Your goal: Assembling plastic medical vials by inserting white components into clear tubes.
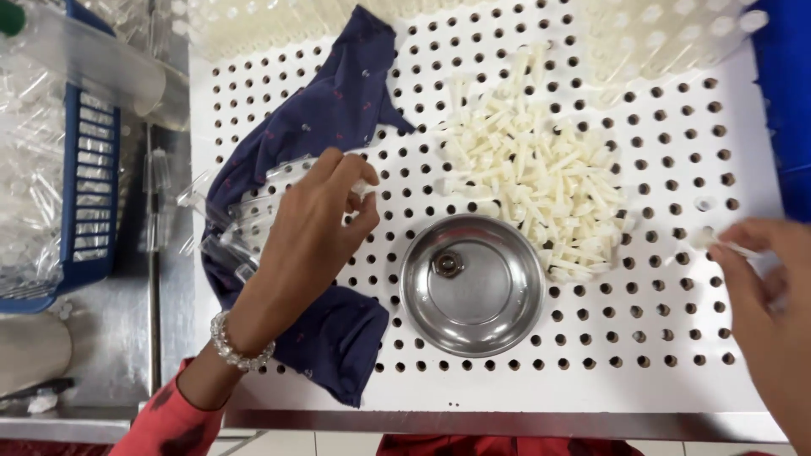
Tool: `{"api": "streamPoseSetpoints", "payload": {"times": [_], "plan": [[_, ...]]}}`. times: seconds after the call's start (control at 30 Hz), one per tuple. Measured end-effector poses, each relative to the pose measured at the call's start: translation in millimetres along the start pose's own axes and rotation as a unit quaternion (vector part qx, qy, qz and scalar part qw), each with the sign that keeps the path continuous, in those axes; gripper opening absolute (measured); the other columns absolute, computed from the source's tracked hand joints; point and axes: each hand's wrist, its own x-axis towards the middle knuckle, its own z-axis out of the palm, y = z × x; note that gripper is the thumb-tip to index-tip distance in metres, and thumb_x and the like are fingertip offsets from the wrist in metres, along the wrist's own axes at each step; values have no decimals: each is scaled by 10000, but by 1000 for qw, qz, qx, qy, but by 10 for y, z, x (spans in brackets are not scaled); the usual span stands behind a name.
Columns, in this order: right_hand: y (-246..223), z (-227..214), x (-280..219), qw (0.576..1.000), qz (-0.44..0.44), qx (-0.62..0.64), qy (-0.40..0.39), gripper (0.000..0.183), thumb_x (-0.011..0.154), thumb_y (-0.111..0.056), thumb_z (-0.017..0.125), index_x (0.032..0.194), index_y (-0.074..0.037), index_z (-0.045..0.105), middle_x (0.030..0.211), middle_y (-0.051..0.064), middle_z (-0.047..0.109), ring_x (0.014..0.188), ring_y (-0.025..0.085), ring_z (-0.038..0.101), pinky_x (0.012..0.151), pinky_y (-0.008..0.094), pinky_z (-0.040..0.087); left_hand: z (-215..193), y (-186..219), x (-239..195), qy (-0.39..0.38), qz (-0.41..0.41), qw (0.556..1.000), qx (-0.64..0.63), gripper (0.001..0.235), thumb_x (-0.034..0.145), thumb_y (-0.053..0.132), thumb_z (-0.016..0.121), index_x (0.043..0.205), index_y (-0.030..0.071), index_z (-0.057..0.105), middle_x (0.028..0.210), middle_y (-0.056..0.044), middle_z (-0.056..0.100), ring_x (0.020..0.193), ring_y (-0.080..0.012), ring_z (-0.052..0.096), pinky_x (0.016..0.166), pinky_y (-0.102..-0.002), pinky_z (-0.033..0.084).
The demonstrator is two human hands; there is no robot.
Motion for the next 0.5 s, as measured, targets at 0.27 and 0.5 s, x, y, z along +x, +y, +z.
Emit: {"api": "streamPoseSetpoints", "payload": {"times": [0.27, 0.5], "plan": [[-748, -77, -316, 976, -123, -182, -9, 92, 923, -71, 739, 1011, -53, 761, 831, 81, 735, 562, 169, 678, 536, 318, 538, -70, 546, -24, -1, -9, 999, -33, 174, 897, -59, 667, 1064, -15, 642, 1110, -144, 606, 728, -225, 668, 622, -336, 549], [-341, 107, -524, 988, -89, -118, -33, 159, 883, -111, 779, 1037, -75, 781, 952, 72, 768, 689, 134, 731, 643, 260, 578, 294, 837, -253, -113, 209, 971, -10, 597, 702, -87, 662, 1283, -21, 536, 1165, -168, 592, 1081, -318, 618, 892, -386, 555]]}}
